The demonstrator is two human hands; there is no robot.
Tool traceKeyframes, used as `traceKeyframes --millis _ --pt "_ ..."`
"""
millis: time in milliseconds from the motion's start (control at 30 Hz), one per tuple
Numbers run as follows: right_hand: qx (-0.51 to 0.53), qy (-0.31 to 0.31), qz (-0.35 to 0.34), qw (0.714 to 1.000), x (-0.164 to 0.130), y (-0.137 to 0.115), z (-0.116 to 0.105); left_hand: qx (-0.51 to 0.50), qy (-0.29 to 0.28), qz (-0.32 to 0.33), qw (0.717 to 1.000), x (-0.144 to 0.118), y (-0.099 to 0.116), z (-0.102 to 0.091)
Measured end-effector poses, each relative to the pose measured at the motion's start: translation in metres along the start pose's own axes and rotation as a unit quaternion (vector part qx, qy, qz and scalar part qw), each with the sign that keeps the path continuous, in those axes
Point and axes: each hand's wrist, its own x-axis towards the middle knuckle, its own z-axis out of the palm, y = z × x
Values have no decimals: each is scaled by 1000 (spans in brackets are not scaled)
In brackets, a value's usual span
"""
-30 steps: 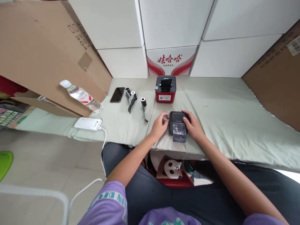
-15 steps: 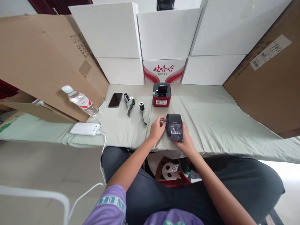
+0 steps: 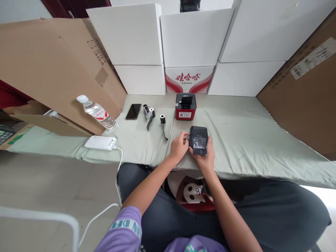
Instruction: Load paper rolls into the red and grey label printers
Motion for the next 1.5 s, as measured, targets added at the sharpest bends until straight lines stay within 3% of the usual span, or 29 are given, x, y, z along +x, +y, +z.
traceKeyframes --millis 200,333,433,500,600,667,800,867,933,1033,1133,1233,1367,1500 --pt "7 -37 39 999 5 -4 0 22 -15 -5 1000 -2 1 1" --pt "-2 1 22 1000 -24 -2 -12 33 -27 4 999 -2 -2 1" --pt "-29 11 -93 995 -68 1 -25 40 -41 -2 998 0 -3 1" --pt "-55 -58 -183 980 -92 3 -30 52 -54 -8 997 1 -2 -1" --pt "-81 -134 -243 957 -100 0 -30 68 -77 -17 995 2 2 -6" --pt "-80 -101 -264 956 -85 -2 -27 81 -93 -26 992 3 5 -11" --pt "-38 74 -283 956 -29 0 -33 134 -126 -35 982 3 8 -13" --pt "-4 140 -239 961 3 8 -44 176 -138 -20 974 1 9 -10" --pt "22 170 -123 977 36 18 -55 220 -148 2 964 0 10 -7" --pt "85 125 13 988 85 33 -58 267 -154 29 951 -1 14 -5" --pt "173 38 57 983 131 40 -36 296 -153 45 942 -2 16 -6" --pt "283 -11 80 956 167 39 -3 309 -153 62 937 -2 15 -5" --pt "388 -24 136 911 188 36 24 317 -168 72 931 -1 13 -4" --pt "439 -8 186 879 187 42 24 326 -184 74 924 0 14 -1"
